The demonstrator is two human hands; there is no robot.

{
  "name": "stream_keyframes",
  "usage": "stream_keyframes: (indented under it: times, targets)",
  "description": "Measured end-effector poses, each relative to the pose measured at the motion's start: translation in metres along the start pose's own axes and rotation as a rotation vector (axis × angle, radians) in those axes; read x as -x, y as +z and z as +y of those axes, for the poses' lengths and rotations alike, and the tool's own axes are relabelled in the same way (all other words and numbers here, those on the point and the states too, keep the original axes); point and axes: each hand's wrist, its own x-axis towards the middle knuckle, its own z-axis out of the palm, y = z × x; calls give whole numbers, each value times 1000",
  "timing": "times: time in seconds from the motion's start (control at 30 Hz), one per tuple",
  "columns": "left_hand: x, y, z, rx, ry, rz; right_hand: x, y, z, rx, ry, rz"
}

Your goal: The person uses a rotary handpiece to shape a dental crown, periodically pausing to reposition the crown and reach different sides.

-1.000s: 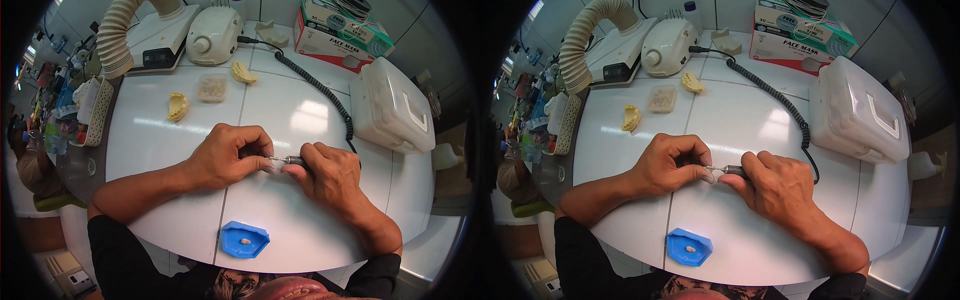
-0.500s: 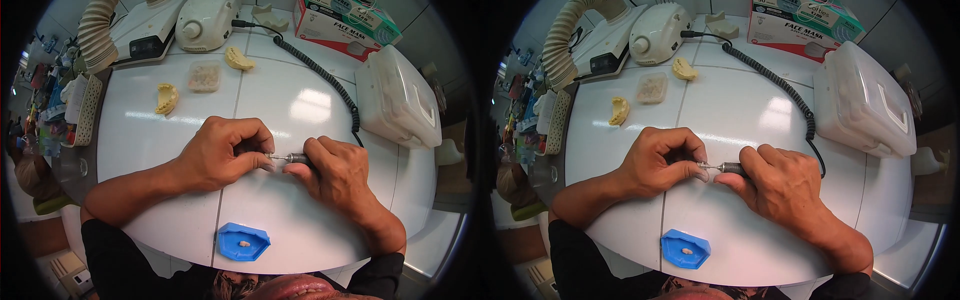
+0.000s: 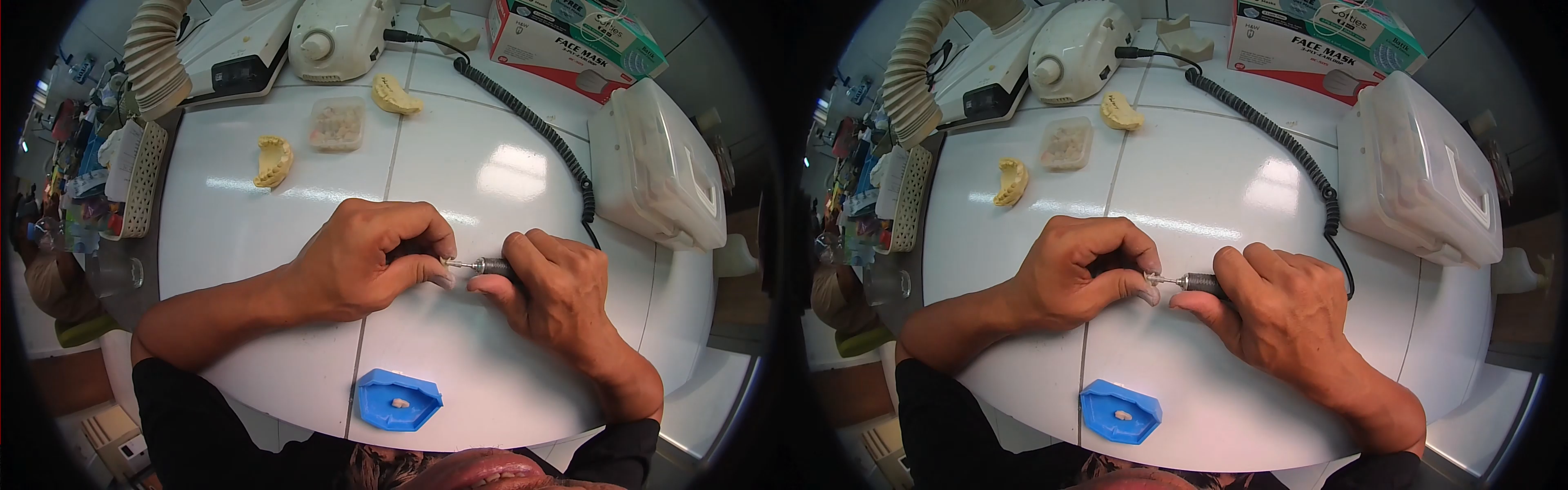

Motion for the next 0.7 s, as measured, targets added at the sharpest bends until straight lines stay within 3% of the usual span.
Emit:
stream_keyframes:
  times: [0.37,0.7]
  targets:
    - [2,5,-3,-221,246,43,1,2,0,3,-8,14]
    - [3,7,-4,-219,246,43,1,3,1,-1,-18,9]
